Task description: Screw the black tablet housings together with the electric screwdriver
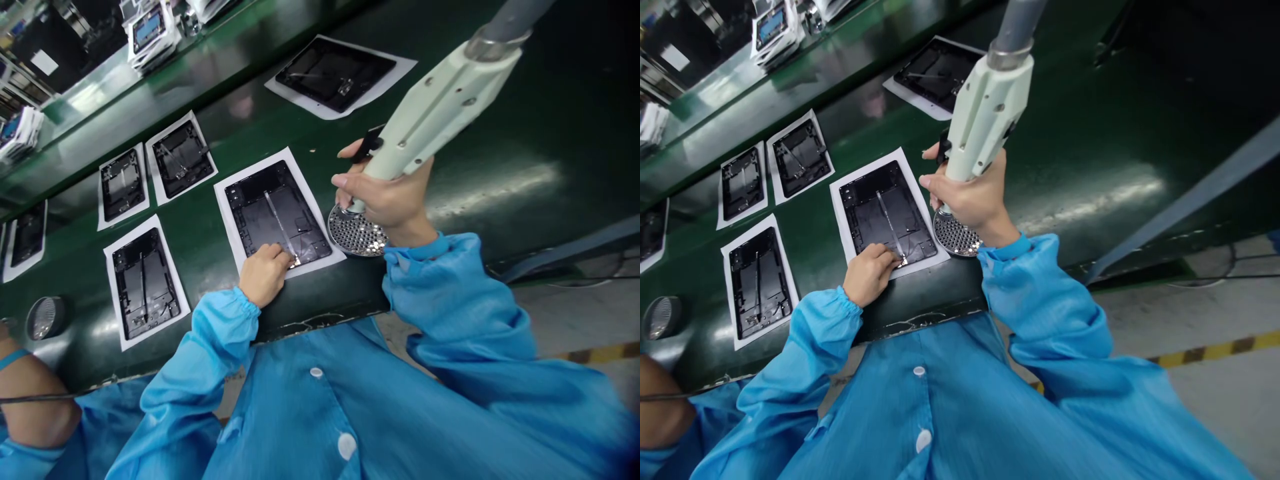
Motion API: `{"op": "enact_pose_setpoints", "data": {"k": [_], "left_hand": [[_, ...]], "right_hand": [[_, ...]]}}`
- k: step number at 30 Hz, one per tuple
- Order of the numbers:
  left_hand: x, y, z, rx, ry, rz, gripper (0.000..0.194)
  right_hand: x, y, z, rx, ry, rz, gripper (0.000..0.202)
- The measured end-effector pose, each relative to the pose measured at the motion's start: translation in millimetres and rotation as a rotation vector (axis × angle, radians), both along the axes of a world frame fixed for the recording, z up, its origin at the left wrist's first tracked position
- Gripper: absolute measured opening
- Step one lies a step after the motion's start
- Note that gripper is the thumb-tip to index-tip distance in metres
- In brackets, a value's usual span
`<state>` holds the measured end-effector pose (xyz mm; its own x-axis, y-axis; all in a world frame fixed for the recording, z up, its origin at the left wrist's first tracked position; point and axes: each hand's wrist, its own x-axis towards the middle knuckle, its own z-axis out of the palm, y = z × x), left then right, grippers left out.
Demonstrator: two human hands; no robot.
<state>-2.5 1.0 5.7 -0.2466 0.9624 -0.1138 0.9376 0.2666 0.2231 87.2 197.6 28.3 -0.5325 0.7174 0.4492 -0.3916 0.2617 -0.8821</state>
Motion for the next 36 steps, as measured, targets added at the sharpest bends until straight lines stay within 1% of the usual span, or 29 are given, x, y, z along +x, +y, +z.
{"op": "enact_pose_setpoints", "data": {"k": [2, 3, 5, 7, 11, 16, 20, 24, 26, 29, 32, 34, 36], "left_hand": [[-3, -6, -1.5, 0.023, 0.040, -0.121, 0.028], [-6, -8, -2.6, 0.041, 0.063, -0.157, 0.028], [-10, -10, -6.1, 0.081, 0.103, -0.184, 0.027], [-14, -9, -11.1, 0.122, 0.115, -0.161, 0.027], [-18, -2, -22.2, 0.204, 0.079, -0.065, 0.027], [-18, -2, -30.0, 0.260, -0.004, -0.045, 0.028], [-19, -2, -32.0, 0.295, -0.022, -0.048, 0.029], [-19, -1, -32.2, 0.278, -0.033, -0.042, 0.029], [-19, -1, -32.5, 0.267, -0.033, -0.036, 0.030], [-19, -1, -33.5, 0.276, -0.027, -0.044, 0.031], [-20, -1, -33.8, 0.305, -0.017, -0.064, 0.032], [-21, -1, -33.2, 0.336, 0.000, -0.075, 0.033], [-22, -2, -32.4, 0.380, 0.011, -0.085, 0.032]], "right_hand": [[1, -6, 1.9, -0.017, -0.008, 0.022, 0.031], [1, -9, 2.9, -0.028, -0.014, 0.037, 0.032], [0, -18, 4.5, -0.055, -0.038, 0.065, 0.034], [-4, -27, 5.4, -0.072, -0.080, 0.078, 0.036], [-15, -47, 2.6, -0.087, -0.162, 0.117, 0.036], [-20, -62, -6.7, -0.126, -0.229, 0.184, 0.031], [-20, -67, -12.4, -0.141, -0.242, 0.221, 0.026], [-21, -68, -16.7, -0.120, -0.249, 0.224, 0.026], [-20, -68, -18.3, -0.085, -0.271, 0.252, 0.027], [-18, -68, -20.6, 0.013, -0.298, 0.307, 0.024], [-18, -71, -23.1, 0.080, -0.298, 0.307, 0.019], [-20, -73, -23.0, 0.062, -0.282, 0.282, 0.019], [-22, -71, -19.5, -0.004, -0.256, 0.258, 0.023]]}}
